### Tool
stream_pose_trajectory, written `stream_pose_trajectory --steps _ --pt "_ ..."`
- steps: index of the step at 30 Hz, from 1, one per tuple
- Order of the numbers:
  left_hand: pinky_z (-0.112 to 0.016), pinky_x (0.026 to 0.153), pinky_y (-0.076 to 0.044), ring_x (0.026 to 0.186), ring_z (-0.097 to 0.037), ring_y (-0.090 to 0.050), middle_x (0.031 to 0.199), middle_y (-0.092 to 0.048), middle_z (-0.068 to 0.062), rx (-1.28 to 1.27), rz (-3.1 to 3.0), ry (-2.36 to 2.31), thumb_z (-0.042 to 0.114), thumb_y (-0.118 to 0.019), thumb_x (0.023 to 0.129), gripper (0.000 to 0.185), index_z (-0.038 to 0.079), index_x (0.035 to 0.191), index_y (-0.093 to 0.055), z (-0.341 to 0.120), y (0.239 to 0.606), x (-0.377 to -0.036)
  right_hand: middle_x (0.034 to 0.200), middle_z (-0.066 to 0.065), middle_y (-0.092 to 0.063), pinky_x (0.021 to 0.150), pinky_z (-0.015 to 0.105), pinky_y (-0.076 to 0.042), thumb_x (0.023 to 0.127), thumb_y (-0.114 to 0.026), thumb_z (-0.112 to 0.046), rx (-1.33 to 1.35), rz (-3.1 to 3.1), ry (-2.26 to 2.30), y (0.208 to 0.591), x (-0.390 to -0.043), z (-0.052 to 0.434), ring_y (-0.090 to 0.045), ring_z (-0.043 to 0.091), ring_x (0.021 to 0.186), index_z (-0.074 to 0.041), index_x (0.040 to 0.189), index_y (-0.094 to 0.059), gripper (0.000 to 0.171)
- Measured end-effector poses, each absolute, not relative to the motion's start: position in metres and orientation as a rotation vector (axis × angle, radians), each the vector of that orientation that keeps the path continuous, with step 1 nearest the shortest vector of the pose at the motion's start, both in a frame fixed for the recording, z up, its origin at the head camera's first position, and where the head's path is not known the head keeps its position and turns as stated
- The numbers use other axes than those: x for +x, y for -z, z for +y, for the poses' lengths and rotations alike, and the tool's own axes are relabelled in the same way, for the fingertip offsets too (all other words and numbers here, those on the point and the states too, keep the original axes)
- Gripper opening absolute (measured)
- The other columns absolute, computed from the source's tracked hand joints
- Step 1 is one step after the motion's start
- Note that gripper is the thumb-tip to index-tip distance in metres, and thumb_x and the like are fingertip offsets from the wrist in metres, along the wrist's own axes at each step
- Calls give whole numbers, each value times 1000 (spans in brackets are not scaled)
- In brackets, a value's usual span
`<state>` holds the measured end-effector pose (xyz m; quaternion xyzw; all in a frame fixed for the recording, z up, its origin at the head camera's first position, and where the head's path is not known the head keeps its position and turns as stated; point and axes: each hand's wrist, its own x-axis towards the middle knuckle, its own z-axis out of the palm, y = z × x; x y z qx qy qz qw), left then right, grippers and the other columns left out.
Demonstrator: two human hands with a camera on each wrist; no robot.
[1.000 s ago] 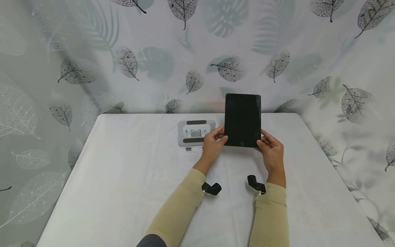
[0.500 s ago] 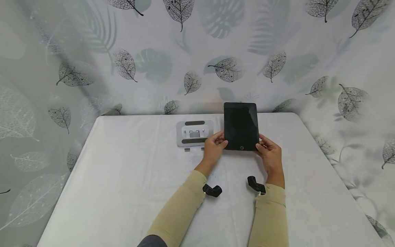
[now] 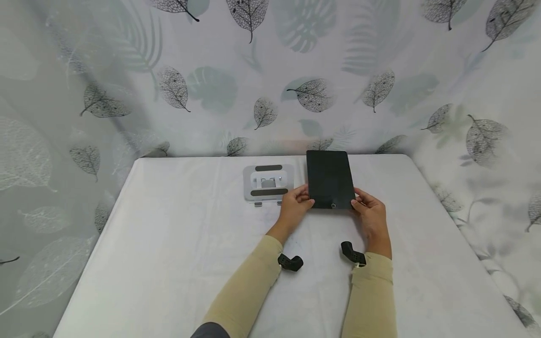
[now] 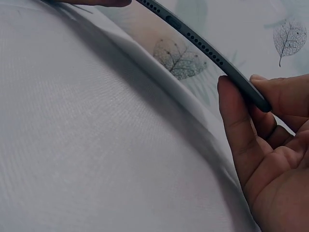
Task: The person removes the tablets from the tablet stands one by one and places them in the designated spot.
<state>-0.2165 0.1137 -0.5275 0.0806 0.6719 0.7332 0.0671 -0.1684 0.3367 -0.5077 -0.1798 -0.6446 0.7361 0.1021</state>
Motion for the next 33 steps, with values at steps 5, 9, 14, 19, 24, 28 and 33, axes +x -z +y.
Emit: stream_pose_trajectory --steps 5,9,14,19,24,28,33 --pt "-20 84 -58 106 -21 -67 121 -66 -20 246 1994 -2209 -7 -73 86 55 -2 139 -60 112 528 -215 86 -7 -59 71 18 -59 95 -60 12 -523 -1899 -2219 509 -168 338 -60 4 79 12 145 -48 52" --pt "-22 88 -58 112 -23 -68 123 -68 -19 258 2006 -2167 -5 -73 87 57 0 142 -58 113 527 -213 92 -5 -56 76 18 -60 97 -60 8 -578 -1915 -2245 509 -166 340 -61 3 83 7 148 -47 53" --pt "-25 91 -59 119 -33 -67 125 -66 -24 282 2018 -2134 -4 -72 89 59 -1 145 -55 108 519 -207 94 -4 -54 78 17 -59 98 -61 5 -627 -1920 -2255 510 -166 341 -60 4 86 2 149 -49 52" --pt "-26 92 -59 119 -30 -68 123 -68 -21 270 2051 -2123 -1 -74 88 60 2 145 -55 109 524 -208 91 -3 -57 77 17 -59 99 -60 5 -625 -1897 -2267 510 -167 338 -64 5 84 4 149 -48 52" --pt "-27 93 -59 117 -22 -70 124 -71 -15 248 2080 -2114 2 -76 88 58 2 144 -57 110 525 -210 87 -6 -63 76 16 -59 98 -60 6 -665 -1904 -2235 508 -167 337 -67 4 82 3 150 -46 55" --pt "-28 95 -58 119 -21 -69 130 -70 -14 208 2115 -2091 3 -77 88 58 4 143 -58 112 526 -210 80 -11 -69 72 14 -58 94 -65 6 -708 -1926 -2149 508 -168 335 -69 1 77 2 147 -51 55" --pt "-29 94 -59 118 -22 -70 131 -70 -12 149 2218 -2034 4 -78 86 56 5 140 -62 114 524 -211 76 -16 -73 68 8 -54 92 -73 -2 -709 -2151 -1805 510 -167 331 -67 -7 69 -1 138 -62 48"
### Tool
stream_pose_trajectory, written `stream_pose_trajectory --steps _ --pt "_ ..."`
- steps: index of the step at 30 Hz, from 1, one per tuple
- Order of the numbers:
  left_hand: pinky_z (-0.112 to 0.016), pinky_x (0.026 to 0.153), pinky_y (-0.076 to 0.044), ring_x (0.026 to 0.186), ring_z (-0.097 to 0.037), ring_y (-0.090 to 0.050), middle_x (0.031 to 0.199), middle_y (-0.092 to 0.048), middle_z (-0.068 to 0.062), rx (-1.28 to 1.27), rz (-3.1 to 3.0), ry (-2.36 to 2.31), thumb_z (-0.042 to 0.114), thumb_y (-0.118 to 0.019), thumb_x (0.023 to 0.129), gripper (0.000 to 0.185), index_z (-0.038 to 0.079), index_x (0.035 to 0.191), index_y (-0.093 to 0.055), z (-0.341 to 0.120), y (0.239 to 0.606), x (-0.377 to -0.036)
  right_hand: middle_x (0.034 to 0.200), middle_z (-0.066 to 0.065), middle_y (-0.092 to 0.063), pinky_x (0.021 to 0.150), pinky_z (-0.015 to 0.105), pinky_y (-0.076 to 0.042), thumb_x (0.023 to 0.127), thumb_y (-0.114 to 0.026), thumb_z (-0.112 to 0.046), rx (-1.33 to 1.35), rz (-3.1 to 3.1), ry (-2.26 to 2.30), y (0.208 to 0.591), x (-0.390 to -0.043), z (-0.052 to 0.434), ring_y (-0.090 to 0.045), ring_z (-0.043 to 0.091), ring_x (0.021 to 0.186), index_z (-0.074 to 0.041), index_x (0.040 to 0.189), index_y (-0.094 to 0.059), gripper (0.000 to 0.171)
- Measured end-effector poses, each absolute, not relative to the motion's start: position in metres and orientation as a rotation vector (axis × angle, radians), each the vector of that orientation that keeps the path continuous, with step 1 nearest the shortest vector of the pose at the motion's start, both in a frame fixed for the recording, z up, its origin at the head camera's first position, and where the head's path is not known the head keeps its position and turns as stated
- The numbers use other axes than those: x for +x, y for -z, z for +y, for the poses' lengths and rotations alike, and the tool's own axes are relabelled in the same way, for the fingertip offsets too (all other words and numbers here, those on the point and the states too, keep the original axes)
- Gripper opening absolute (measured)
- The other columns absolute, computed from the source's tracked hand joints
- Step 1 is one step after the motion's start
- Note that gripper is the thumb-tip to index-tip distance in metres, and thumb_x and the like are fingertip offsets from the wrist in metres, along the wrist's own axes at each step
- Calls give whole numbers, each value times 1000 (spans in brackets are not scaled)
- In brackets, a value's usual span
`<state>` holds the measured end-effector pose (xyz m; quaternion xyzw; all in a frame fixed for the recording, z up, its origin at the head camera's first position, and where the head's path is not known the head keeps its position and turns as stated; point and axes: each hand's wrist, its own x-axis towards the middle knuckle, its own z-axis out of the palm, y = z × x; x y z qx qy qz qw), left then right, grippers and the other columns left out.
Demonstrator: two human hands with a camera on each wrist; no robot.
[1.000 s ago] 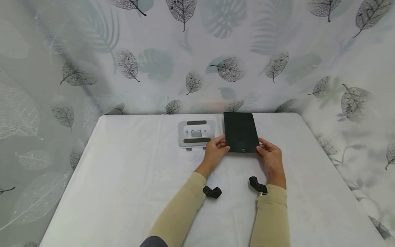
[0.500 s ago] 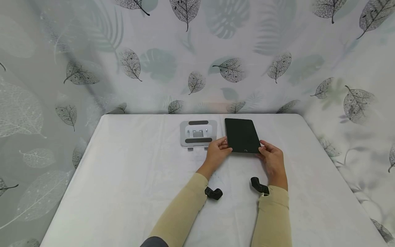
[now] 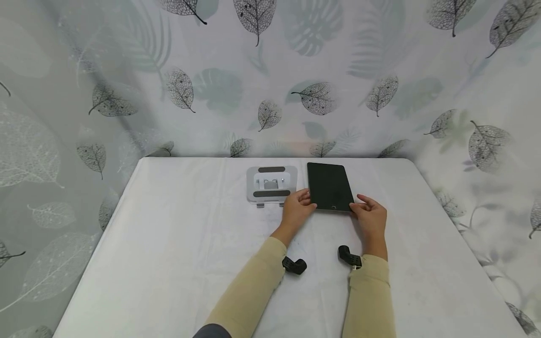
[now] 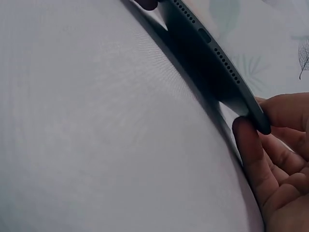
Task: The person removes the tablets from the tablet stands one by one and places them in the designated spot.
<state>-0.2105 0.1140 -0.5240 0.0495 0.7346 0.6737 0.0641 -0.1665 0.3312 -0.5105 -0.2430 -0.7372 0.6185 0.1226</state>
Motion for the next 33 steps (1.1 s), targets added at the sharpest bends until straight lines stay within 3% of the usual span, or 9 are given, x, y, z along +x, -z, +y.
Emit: stream_pose_trajectory --steps 9,16,25,33 --pt "-28 90 -60 113 -24 -72 126 -72 -15 119 2364 -1993 0 -78 84 50 2 133 -67 122 521 -204 94 -3 -80 74 6 -47 91 -78 -13 -732 -2302 -1473 519 -166 330 -60 -14 76 -10 128 -72 38" --pt "-27 89 -60 108 -25 -74 123 -73 -16 120 2469 -2022 -1 -78 83 50 4 132 -68 130 526 -200 109 15 -78 77 8 -45 91 -77 -15 -696 -2327 -1353 523 -168 330 -57 -16 76 -11 124 -74 34" --pt "-21 82 -60 94 -22 -76 113 -77 -16 104 2517 -2000 -5 -79 80 46 0 125 -71 131 521 -200 106 17 -78 79 13 -47 88 -77 -14 -674 -2320 -1254 523 -171 329 -55 -15 74 -8 119 -77 31" --pt "-20 86 -59 98 -19 -75 117 -76 -14 113 2539 -1909 -8 -76 80 47 1 126 -70 129 522 -198 106 17 -78 84 19 -48 88 -78 -16 -712 -2333 -1230 523 -170 326 -62 -4 80 -7 120 -76 33"
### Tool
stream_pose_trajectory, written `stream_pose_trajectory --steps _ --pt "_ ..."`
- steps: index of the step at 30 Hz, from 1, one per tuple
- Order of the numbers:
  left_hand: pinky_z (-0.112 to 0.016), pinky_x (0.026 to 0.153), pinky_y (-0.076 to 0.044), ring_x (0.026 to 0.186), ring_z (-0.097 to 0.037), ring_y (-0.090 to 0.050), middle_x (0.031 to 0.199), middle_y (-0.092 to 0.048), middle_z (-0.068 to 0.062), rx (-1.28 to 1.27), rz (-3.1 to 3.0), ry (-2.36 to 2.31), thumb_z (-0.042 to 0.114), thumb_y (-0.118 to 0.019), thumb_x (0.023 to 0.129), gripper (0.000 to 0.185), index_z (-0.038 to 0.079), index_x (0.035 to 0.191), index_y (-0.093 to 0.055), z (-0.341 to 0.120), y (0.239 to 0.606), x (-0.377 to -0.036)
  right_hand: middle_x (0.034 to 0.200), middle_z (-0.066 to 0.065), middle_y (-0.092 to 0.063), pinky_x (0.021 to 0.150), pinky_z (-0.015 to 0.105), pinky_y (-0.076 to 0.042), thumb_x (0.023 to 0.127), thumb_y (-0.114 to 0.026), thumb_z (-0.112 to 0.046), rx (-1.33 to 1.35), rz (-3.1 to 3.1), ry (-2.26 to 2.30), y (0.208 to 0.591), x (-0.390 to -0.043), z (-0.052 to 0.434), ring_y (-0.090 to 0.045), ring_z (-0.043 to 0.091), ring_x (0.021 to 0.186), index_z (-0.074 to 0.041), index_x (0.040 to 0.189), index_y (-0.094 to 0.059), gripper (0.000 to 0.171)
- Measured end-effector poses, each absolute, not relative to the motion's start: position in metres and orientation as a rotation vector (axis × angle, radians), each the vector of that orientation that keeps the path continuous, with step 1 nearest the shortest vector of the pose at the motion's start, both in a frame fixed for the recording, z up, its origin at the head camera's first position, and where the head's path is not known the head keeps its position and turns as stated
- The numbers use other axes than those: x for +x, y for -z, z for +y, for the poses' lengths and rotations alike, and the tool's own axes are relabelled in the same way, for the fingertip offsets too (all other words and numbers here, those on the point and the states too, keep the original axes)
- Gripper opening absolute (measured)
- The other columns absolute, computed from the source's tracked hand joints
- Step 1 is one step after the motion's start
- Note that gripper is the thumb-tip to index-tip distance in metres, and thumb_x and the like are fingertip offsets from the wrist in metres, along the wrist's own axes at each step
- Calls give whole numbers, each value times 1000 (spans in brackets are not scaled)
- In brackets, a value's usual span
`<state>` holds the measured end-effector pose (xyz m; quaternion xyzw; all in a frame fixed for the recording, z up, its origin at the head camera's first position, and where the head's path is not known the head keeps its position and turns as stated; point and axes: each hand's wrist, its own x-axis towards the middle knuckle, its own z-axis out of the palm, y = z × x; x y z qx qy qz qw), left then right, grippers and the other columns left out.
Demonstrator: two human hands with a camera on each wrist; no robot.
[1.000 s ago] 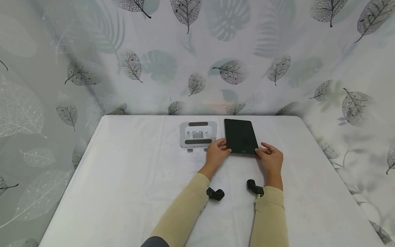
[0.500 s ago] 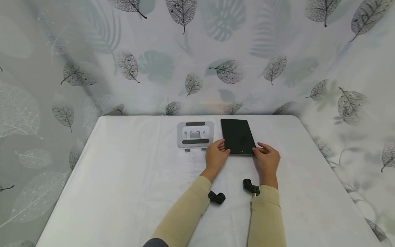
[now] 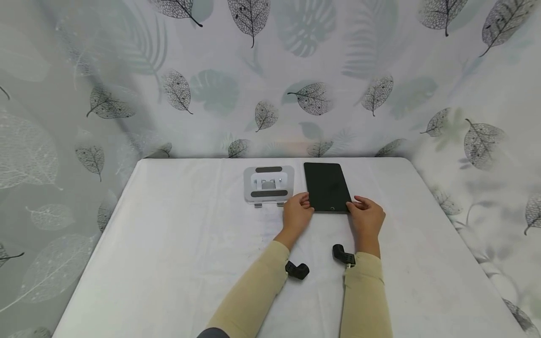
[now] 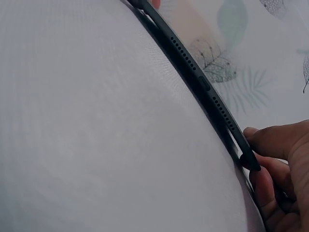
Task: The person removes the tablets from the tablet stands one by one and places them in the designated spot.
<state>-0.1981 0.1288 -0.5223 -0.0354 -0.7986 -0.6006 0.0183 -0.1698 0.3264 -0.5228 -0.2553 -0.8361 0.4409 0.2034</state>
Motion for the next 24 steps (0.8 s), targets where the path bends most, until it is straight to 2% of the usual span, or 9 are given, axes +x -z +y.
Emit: stream_pose_trajectory --steps 5,8,11,17,20,24 --pt "-24 88 -60 101 -23 -74 118 -74 -16 -121 -2454 1852 -11 -73 81 47 -2 127 -69 127 523 -195 107 18 -78 82 17 -48 87 -79 -14 -706 -2353 -1241 524 -171 323 -57 -12 72 -5 124 -73 38" --pt "-25 89 -60 102 -23 -74 118 -74 -16 -109 -2462 1833 -9 -73 82 47 -2 128 -68 126 521 -194 107 18 -78 87 23 -51 87 -79 -14 -700 -2359 -1246 524 -173 321 -51 -17 69 -5 125 -72 40" --pt "-25 90 -60 102 -22 -74 118 -74 -15 -88 -2460 1834 -5 -73 84 45 -2 129 -68 124 521 -196 107 18 -78 90 27 -52 88 -78 -16 -682 -2353 -1238 524 -175 319 -50 -18 69 -5 124 -73 39" --pt "-29 95 -58 110 -22 -71 124 -72 -13 -49 -2449 1953 4 -69 89 45 1 134 -65 124 516 -202 109 17 -77 79 15 -46 93 -73 -29 -720 -2277 -1268 522 -180 322 -60 -1 82 -8 122 -75 36" --pt "-33 101 -56 118 -24 -67 129 -69 -14 -97 -2440 2021 7 -66 93 46 2 139 -61 121 513 -203 114 14 -76 80 15 -46 96 -68 -33 -749 -2233 -1309 520 -181 324 -62 5 92 -10 122 -75 35" --pt "-36 108 -52 128 -25 -63 138 -65 -16 -240 -2412 2093 11 -63 98 50 5 147 -53 112 501 -202 119 12 -74 87 20 -48 99 -65 -35 -732 -2177 -1337 514 -182 325 -62 8 100 -10 121 -75 35"
